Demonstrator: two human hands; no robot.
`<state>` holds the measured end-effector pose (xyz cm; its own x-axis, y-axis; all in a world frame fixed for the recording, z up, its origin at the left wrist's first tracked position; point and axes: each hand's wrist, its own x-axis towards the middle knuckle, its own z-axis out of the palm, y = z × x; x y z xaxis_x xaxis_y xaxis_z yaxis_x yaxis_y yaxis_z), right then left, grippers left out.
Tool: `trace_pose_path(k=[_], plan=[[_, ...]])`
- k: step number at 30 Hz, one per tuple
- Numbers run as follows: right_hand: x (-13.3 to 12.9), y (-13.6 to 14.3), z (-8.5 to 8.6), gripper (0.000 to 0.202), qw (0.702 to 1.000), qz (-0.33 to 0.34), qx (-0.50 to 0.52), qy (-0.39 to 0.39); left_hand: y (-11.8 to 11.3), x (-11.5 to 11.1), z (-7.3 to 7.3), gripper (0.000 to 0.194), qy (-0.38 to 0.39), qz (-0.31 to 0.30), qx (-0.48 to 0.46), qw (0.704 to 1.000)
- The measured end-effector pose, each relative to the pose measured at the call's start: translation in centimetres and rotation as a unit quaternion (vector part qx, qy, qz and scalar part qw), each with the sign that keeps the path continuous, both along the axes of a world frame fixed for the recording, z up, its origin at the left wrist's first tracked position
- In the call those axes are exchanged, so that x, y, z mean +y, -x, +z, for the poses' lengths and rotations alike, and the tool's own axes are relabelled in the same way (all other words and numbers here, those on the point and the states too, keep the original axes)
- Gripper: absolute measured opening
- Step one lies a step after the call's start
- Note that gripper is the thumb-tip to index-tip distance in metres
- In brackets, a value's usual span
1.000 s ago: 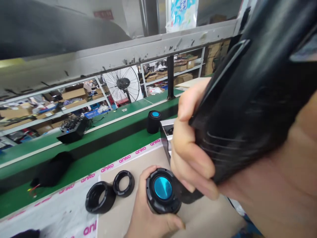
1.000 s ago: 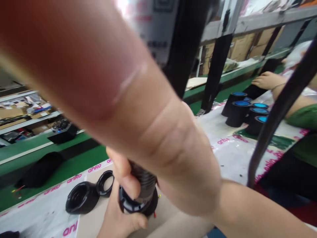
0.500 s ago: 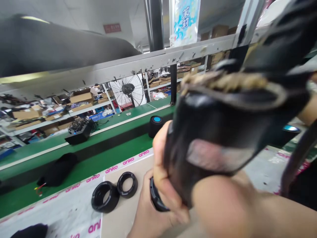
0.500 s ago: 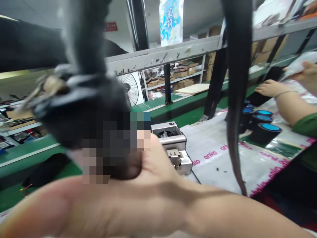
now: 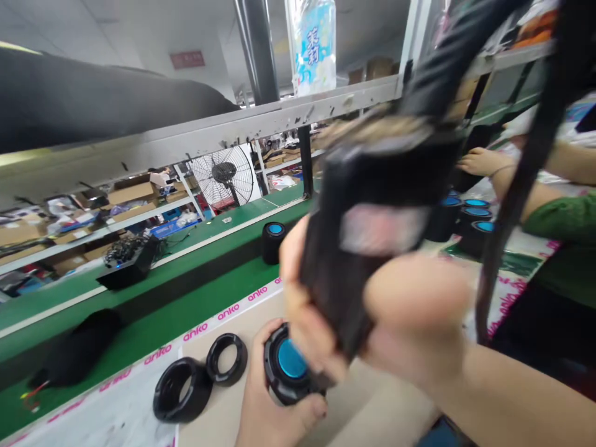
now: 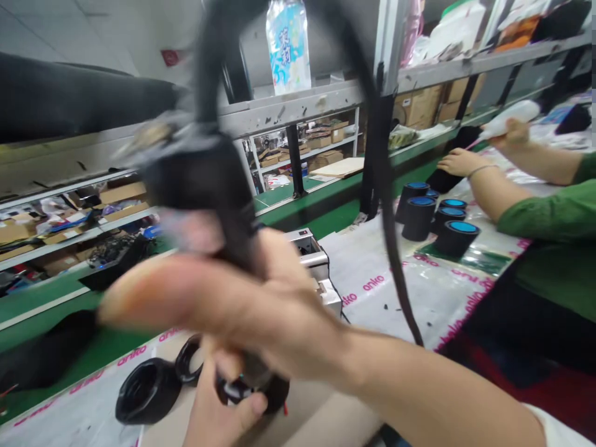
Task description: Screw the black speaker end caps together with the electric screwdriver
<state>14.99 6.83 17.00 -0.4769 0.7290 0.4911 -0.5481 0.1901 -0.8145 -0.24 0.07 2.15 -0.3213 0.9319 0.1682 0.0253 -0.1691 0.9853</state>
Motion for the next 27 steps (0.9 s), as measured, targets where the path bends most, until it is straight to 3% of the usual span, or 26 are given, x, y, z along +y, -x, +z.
trace_pose_path(k=[3, 6, 11, 18, 22, 27], plan=[[2.3, -2.3, -1.5, 0.058, 0.99, -0.13, 0.059, -0.011, -0.2, 0.1, 0.1, 0.111, 0.025, -0.026, 0.014, 0.999], [5.4, -3.6, -3.9, 0.054, 0.97, -0.237, 0.041, -0.026, -0.4, 0.1, 0.2, 0.11, 0.036, -0.021, 0.034, 0.999], [7.8, -3.5, -7.2, 0.052, 0.965, -0.262, 0.011, 0.003, -0.6, 0.1, 0.2, 0.11, 0.063, -0.006, -0.002, 0.998], [7.6, -3.4, -8.2, 0.052, 0.974, -0.222, -0.028, 0.022, -0.3, 0.2, -0.2, 0.111, 0.063, 0.007, -0.04, 0.997], [6.9, -3.9, -7.2, 0.059, 0.984, -0.17, -0.036, 0.048, 0.0, 0.2, -0.9, 0.111, 0.058, -0.013, -0.03, 0.998], [4.4, -3.1, -1.6, 0.059, 0.973, -0.202, 0.089, 0.058, 0.0, -0.1, -1.7, 0.129, 0.052, -0.018, 0.003, 0.998]])
